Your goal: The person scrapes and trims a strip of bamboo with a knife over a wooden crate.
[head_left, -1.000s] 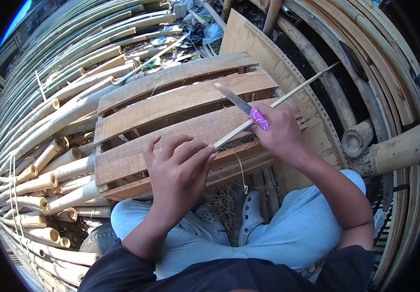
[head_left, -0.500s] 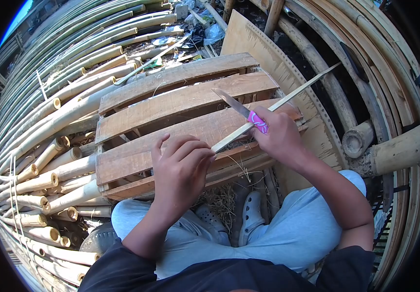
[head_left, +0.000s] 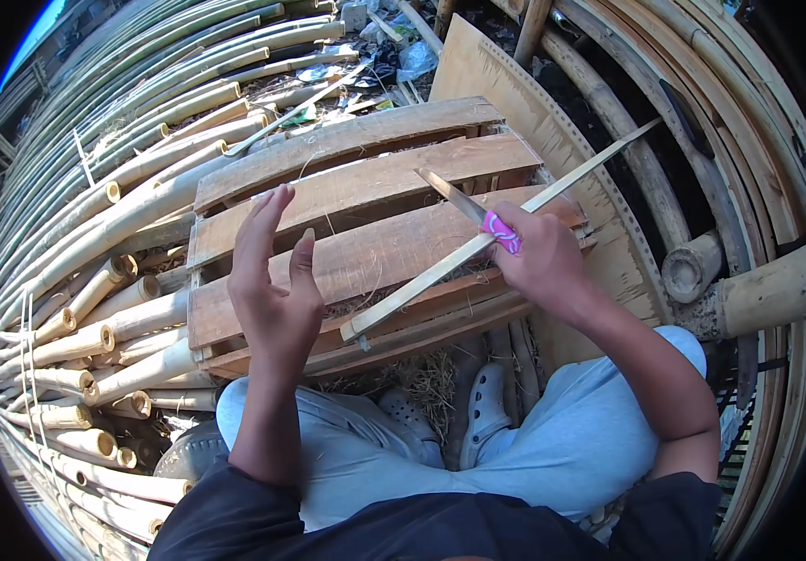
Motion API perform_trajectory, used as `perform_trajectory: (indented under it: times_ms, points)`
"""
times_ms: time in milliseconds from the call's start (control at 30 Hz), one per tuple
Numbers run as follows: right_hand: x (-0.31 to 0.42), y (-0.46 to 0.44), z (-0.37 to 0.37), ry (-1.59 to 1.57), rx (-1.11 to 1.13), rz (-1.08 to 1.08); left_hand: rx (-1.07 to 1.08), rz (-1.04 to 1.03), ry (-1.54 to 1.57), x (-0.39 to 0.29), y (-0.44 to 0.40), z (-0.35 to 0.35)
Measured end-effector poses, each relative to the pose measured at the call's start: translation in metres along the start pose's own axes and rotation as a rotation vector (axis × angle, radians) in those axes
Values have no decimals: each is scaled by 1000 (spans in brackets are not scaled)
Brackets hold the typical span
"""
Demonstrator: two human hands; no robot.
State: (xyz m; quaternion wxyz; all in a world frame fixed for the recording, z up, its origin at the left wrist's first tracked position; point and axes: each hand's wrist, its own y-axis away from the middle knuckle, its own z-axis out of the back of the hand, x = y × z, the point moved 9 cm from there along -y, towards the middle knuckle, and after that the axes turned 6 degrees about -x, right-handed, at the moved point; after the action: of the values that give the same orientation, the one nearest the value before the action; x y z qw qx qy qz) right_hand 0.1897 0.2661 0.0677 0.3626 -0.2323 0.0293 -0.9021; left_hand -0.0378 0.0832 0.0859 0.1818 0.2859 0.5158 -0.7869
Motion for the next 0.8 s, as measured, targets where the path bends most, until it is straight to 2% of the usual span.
perform_trajectory:
  times_ms: [67, 133, 167, 233, 267, 333, 367, 400, 467, 500, 567, 600, 667, 700, 767, 800]
  points:
    - [0, 0, 1, -14, 0, -20, 16, 50, 71, 8, 1, 1]
    - [-1, 0, 0, -9, -4, -14, 162, 207, 199, 21, 4, -7]
    - [-2, 0, 0, -4, -8, -9, 162, 207, 198, 21, 4, -5]
    - [1, 0, 2, 4, -16, 7, 315, 200, 287, 13, 8, -15]
    - [3, 0, 3, 14, -24, 23, 316, 199, 288, 6, 7, -12]
    - [3, -1, 4, 2, -39, 24, 633, -54, 254, -35, 18, -27]
    - [4, -1, 4, -10, -53, 29, 698, -133, 192, -37, 25, -32]
    - [3, -1, 4, -10, -53, 30, 697, -133, 191, -33, 24, -34]
    - [4, -1, 3, 0, -47, 46, 931, -20, 244, -18, 38, -53]
    - [4, -1, 4, 0, -47, 46, 931, -19, 243, -13, 46, -59]
    - [3, 0, 3, 17, -26, 30, 446, -151, -141, -4, 31, -42]
    - [3, 0, 3, 17, -26, 27, 448, -152, -139, -2, 30, -42]
    - [2, -1, 2, 11, -25, 31, 511, 103, 119, 14, 25, -42]
    - [2, 0, 2, 9, -24, 29, 513, 103, 118, 14, 22, -41]
    - [2, 0, 1, 35, -14, 25, 692, 374, 177, 30, 33, -52]
    - [2, 0, 1, 34, -12, 24, 694, 375, 176, 34, 39, -59]
